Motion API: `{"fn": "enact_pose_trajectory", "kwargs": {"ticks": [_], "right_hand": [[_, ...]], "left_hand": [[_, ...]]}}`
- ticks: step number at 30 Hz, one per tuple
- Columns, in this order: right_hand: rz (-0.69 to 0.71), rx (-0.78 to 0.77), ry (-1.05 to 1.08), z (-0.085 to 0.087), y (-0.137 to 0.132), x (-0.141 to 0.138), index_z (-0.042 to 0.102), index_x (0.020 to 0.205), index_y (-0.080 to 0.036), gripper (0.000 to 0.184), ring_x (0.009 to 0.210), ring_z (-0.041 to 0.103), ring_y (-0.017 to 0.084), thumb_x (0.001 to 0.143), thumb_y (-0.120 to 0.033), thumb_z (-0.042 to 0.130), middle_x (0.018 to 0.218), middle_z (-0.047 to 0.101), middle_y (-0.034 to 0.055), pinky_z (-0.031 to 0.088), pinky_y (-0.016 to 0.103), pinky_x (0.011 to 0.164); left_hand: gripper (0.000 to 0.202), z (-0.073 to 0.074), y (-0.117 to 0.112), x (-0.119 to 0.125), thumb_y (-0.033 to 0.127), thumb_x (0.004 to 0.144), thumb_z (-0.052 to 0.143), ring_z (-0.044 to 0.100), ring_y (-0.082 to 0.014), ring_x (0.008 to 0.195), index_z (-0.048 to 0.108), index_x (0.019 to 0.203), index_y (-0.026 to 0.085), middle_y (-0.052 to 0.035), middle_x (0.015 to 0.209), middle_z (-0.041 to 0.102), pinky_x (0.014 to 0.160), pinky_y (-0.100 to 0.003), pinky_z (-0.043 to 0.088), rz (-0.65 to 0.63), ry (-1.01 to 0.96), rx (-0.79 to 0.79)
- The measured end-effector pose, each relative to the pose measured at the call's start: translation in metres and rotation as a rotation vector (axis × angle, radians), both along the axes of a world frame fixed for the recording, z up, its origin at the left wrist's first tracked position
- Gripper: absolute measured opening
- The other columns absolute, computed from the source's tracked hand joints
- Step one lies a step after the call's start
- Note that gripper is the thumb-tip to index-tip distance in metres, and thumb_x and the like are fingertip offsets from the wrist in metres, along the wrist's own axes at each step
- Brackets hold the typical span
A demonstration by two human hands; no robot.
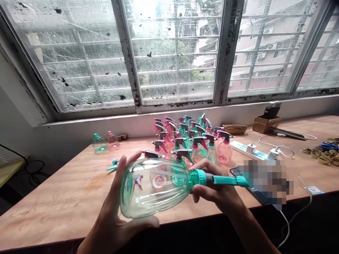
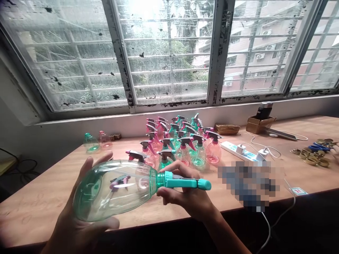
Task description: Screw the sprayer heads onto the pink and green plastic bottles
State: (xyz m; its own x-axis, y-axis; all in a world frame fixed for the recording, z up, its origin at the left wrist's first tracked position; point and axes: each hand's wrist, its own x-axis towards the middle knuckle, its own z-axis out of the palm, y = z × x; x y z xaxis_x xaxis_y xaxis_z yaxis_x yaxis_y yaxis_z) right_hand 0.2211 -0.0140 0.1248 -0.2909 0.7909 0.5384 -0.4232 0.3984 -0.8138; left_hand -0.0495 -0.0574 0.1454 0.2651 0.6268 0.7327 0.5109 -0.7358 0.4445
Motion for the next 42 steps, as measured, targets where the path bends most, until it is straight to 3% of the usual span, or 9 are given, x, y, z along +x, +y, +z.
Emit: {"fn": "enact_pose_trajectory", "kwargs": {"ticks": [4, 12, 14, 19, 24, 28, 33, 39, 42], "right_hand": [[-0.063, 0.036, -0.061, 0.002, 0.001, 0.003, 0.068, 0.101, -0.022, 0.027, 0.056, 0.07, 0.012, 0.083, -0.026, 0.088, 0.067, 0.071, -0.0036, 0.059, 0.02, 0.053], [-0.095, 0.006, -0.063, -0.001, -0.001, 0.002, 0.067, 0.101, -0.022, 0.027, 0.057, 0.069, 0.013, 0.084, -0.029, 0.086, 0.068, 0.072, -0.0031, 0.057, 0.022, 0.054], [-0.137, 0.045, -0.101, -0.001, -0.004, 0.002, 0.068, 0.103, -0.023, 0.031, 0.058, 0.067, 0.012, 0.081, -0.019, 0.088, 0.071, 0.072, -0.0042, 0.054, 0.019, 0.054], [-0.131, 0.126, -0.129, 0.001, -0.009, 0.003, 0.067, 0.11, -0.028, 0.048, 0.067, 0.072, 0.013, 0.073, -0.01, 0.092, 0.081, 0.075, -0.005, 0.057, 0.019, 0.062], [-0.217, 0.185, -0.162, 0.004, -0.007, 0.005, 0.068, 0.108, -0.026, 0.044, 0.07, 0.073, 0.015, 0.075, -0.009, 0.09, 0.081, 0.076, -0.0033, 0.059, 0.021, 0.065], [-0.161, 0.101, -0.162, 0.005, -0.006, 0.006, 0.069, 0.103, -0.022, 0.037, 0.062, 0.07, 0.016, 0.075, -0.021, 0.092, 0.076, 0.074, -0.0007, 0.057, 0.024, 0.057], [-0.094, -0.013, -0.17, 0.004, -0.005, 0.007, 0.068, 0.098, -0.022, 0.032, 0.054, 0.065, 0.014, 0.077, -0.027, 0.09, 0.072, 0.07, -0.0014, 0.051, 0.022, 0.048], [-0.135, 0.074, -0.202, -0.004, -0.005, 0.011, 0.068, 0.109, -0.024, 0.041, 0.065, 0.064, 0.014, 0.075, -0.019, 0.092, 0.079, 0.071, -0.0017, 0.052, 0.024, 0.061], [-0.112, 0.038, -0.173, -0.002, -0.005, 0.008, 0.069, 0.103, -0.023, 0.035, 0.061, 0.066, 0.014, 0.077, -0.021, 0.091, 0.075, 0.071, -0.0018, 0.053, 0.023, 0.057]], "left_hand": [[0.105, 0.006, -0.003, -0.005, 0.052, 0.08, 0.082, 0.041, -0.0443, 0.148, 0.023, 0.164, 0.026, -0.0162, 0.164, 0.039, 0.119, -0.065, 0.037, 0.039, 0.064, 0.029], [0.103, 0.002, 0.0, -0.004, 0.005, 0.089, 0.068, 0.038, -0.0354, 0.151, 0.009, 0.162, 0.048, -0.0067, 0.169, 0.03, 0.108, -0.055, 0.054, -0.011, 0.077, 0.114], [0.102, 0.001, 0.0, 0.001, 0.009, 0.09, 0.068, 0.037, -0.0354, 0.152, 0.006, 0.163, 0.045, -0.0074, 0.17, 0.029, 0.11, -0.054, 0.052, 0.022, 0.0, 0.08], [0.088, 0.002, -0.008, 0.013, 0.032, 0.088, 0.075, 0.042, -0.039, 0.148, 0.027, 0.162, 0.034, -0.0092, 0.166, 0.038, 0.12, -0.055, 0.041, 0.177, -0.068, -0.034], [0.09, 0.009, -0.011, 0.01, 0.058, 0.081, 0.078, 0.04, -0.0429, 0.149, 0.038, 0.158, 0.035, -0.0073, 0.162, 0.044, 0.114, -0.055, 0.049, 0.117, -0.119, -0.068], [0.087, 0.011, -0.007, 0.002, 0.043, 0.08, 0.083, 0.045, -0.0408, 0.146, 0.04, 0.156, 0.037, -0.0049, 0.159, 0.049, 0.116, -0.056, 0.046, 0.119, -0.024, 0.014], [0.092, -0.001, -0.004, -0.006, 0.014, 0.09, 0.071, 0.043, -0.0356, 0.149, 0.021, 0.162, 0.042, -0.0048, 0.166, 0.038, 0.112, -0.054, 0.051, 0.046, 0.023, 0.058], [0.095, 0.004, -0.006, -0.006, 0.048, 0.082, 0.08, 0.04, -0.0443, 0.148, 0.03, 0.161, 0.034, -0.0097, 0.162, 0.044, 0.118, -0.063, 0.039, 0.096, 0.039, 0.033], [0.088, 0.01, -0.005, -0.004, 0.043, 0.084, 0.08, 0.039, -0.0424, 0.149, 0.034, 0.159, 0.035, -0.0082, 0.163, 0.043, 0.12, -0.06, 0.039, 0.097, 0.078, 0.06]]}}
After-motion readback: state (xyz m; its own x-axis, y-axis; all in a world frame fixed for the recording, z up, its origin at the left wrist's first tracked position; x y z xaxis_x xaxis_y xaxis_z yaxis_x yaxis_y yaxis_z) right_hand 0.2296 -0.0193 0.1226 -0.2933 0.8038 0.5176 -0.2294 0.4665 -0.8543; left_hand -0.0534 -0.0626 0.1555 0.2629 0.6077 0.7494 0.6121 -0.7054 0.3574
